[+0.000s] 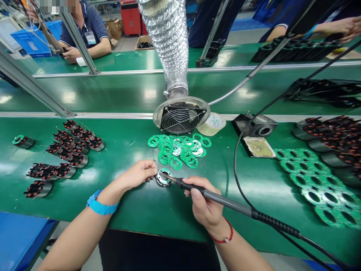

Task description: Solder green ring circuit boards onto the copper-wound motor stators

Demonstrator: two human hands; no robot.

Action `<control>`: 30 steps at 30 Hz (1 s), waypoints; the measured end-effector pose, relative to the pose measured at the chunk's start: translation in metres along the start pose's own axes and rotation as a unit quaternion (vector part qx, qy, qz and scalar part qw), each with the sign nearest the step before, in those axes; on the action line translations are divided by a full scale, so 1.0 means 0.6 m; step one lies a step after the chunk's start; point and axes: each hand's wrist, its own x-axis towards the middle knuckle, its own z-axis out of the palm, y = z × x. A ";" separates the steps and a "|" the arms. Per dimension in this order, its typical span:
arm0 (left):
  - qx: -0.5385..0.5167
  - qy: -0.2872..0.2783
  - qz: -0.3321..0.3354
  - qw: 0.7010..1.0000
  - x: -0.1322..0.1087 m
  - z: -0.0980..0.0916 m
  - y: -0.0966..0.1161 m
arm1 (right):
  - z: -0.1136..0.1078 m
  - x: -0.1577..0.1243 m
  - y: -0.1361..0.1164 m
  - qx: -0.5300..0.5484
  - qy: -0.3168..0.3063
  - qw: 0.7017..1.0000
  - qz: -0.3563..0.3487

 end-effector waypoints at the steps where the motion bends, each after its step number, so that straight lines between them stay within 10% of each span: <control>1: -0.001 0.001 0.000 1.000 0.000 0.000 0.001 | 0.000 0.001 -0.001 -0.010 -0.002 1.000 0.001; 16: 0.010 0.040 0.003 0.999 -0.004 0.011 -0.004 | -0.005 0.025 -0.030 -0.056 -0.013 0.992 -0.111; 30: 0.085 0.074 0.063 0.992 -0.013 0.010 -0.007 | 0.035 0.028 0.006 -0.114 -0.134 0.982 0.069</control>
